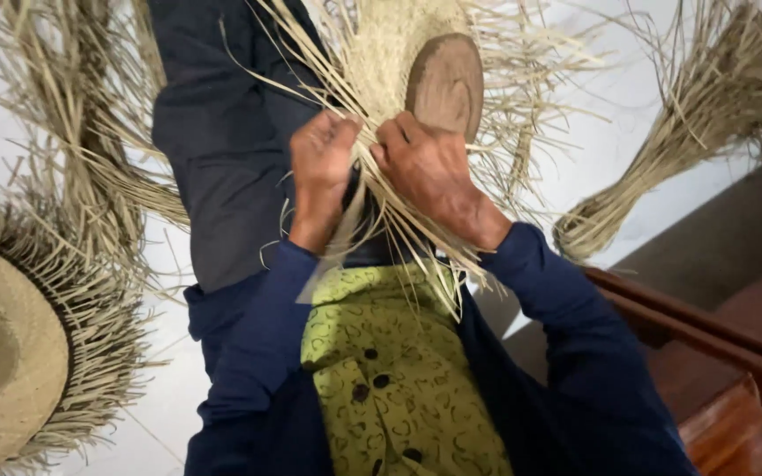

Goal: Weaving straw strands around a wooden block to form the brim of a hat.

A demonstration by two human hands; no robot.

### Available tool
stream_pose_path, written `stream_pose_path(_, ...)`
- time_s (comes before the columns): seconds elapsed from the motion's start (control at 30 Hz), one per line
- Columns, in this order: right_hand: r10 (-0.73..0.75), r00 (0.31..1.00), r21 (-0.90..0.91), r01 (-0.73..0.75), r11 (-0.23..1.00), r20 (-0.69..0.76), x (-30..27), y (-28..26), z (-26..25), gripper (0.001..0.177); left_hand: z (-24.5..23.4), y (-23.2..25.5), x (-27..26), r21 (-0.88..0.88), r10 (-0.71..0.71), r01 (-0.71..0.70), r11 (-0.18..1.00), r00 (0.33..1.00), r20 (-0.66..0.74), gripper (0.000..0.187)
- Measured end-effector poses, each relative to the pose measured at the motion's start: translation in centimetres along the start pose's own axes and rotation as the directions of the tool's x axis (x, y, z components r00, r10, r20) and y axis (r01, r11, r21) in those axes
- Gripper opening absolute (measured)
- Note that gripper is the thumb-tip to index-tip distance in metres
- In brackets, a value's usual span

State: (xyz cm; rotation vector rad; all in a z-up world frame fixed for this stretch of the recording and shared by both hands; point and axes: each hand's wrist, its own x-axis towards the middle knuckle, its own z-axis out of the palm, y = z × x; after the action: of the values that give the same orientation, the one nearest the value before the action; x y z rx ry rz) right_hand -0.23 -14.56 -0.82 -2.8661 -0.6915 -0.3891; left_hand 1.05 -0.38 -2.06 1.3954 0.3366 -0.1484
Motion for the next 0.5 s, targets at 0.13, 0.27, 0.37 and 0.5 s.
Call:
stream_pose_path(0.13, 0.05, 0.999, 0.015, -0.05, 0.999, -0.008, 0.5, -0.7, -0.1, 0.024, 1.3, -0.2, -0.2, 0.074, 0.023, -0.018, 0.997, 0.997, -0.067, 0.013)
stream_pose_path(0.27, 0.075, 0.997, 0.106, -0.077, 0.991, 0.023, -1.5, 0.3, 0.5, 0.018, 0.8, -0.5, -0.2, 0.124, -0.015, 0.029, 0.992, 0.993, -0.113, 0.017)
stream_pose_path(0.37, 0.036, 0.998, 0.103, -0.041, 0.994, 0.052, -3.3, 0.8, -1.3, 0.023, 0.6, -1.8, 0.2, 0.141, 0.017, -0.003, 0.99, 0.995, -0.096, 0.019)
stream_pose_path(0.5, 0.043, 0.98, 0.245, -0.091, 0.965, 0.194, -3.9, 0.7, -7.3, 0.011, 0.5, -1.2, 0.4, 0.182, 0.012, 0.006, 0.983, 0.995, -0.095, 0.018)
